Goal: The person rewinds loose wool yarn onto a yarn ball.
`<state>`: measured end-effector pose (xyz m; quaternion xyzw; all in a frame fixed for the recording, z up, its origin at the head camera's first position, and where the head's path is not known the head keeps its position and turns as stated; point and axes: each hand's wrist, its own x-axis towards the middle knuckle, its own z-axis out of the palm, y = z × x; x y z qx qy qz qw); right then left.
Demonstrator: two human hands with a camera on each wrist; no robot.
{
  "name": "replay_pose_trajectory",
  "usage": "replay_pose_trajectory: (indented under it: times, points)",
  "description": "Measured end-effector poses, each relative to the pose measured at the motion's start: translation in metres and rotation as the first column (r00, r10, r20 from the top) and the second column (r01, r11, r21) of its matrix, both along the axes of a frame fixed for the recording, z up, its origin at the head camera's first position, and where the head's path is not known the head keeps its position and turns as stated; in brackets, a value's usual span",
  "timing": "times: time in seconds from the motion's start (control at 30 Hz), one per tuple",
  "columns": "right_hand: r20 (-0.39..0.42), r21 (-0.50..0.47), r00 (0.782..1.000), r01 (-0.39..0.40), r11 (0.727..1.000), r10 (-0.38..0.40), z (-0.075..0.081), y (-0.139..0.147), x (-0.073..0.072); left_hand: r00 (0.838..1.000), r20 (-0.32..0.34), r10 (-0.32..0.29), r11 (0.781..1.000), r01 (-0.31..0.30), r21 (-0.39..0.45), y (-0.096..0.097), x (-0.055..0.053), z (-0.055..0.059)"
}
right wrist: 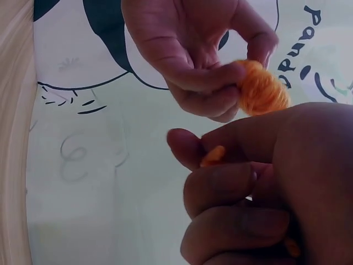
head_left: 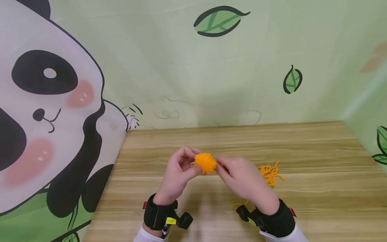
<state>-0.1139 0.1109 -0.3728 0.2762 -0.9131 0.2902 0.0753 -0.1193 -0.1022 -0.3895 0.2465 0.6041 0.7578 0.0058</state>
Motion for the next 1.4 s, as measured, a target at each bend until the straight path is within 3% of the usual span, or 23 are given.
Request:
replay_pose_trajectory:
  times: [0.2,0.37,0.5,0.6,0.73,0.87,1.03,1.2,1.3,1.4]
  points:
    - [0.064,0.036,0.995,-0.078,0.996,0.075,-0.003,-0.007,0.004,0.986,0.072,0.149,0.985,-0.154,0.075,0.001,-0.004,-0.002]
    - [0.046,0.062,0.991,-0.130,0.990,0.128,-0.002,-0.012,0.010,0.954,0.065,0.292,0.956,-0.294,0.014,0.003,-0.007,-0.004]
    - [0.002,0.041,0.989,-0.150,0.988,0.150,0.004,-0.012,0.015,0.921,-0.032,0.389,0.914,-0.390,-0.113,0.006,-0.004,0.005]
    - [-0.061,-0.027,0.986,-0.158,0.987,0.157,0.007,-0.010,0.019,0.898,-0.150,0.413,0.875,-0.438,-0.209,0.009,0.001,0.014]
    - [-0.131,-0.125,0.982,-0.151,0.981,0.134,0.011,-0.006,0.021,0.896,-0.281,0.344,0.859,-0.421,-0.291,0.013,0.005,0.020]
    - [-0.186,-0.189,0.978,-0.127,0.974,0.092,0.012,-0.002,0.020,0.911,-0.340,0.234,0.874,-0.350,-0.337,0.015,0.007,0.022]
    - [-0.247,-0.238,0.969,-0.081,0.968,0.020,0.011,0.000,0.013,0.917,-0.393,0.074,0.900,-0.231,-0.370,0.014,0.009,0.021]
    - [-0.238,-0.206,0.971,-0.024,0.978,-0.027,0.006,0.005,0.004,0.923,-0.380,-0.063,0.939,-0.074,-0.336,0.014,0.012,0.023]
    - [-0.173,-0.153,0.985,-0.012,0.988,-0.015,0.003,0.006,-0.001,0.931,-0.351,-0.094,0.953,-0.018,-0.304,0.013,0.013,0.024]
    - [-0.118,-0.116,0.993,-0.003,0.993,-0.011,0.000,0.007,-0.003,0.948,-0.306,-0.090,0.959,0.000,-0.282,0.012,0.014,0.022]
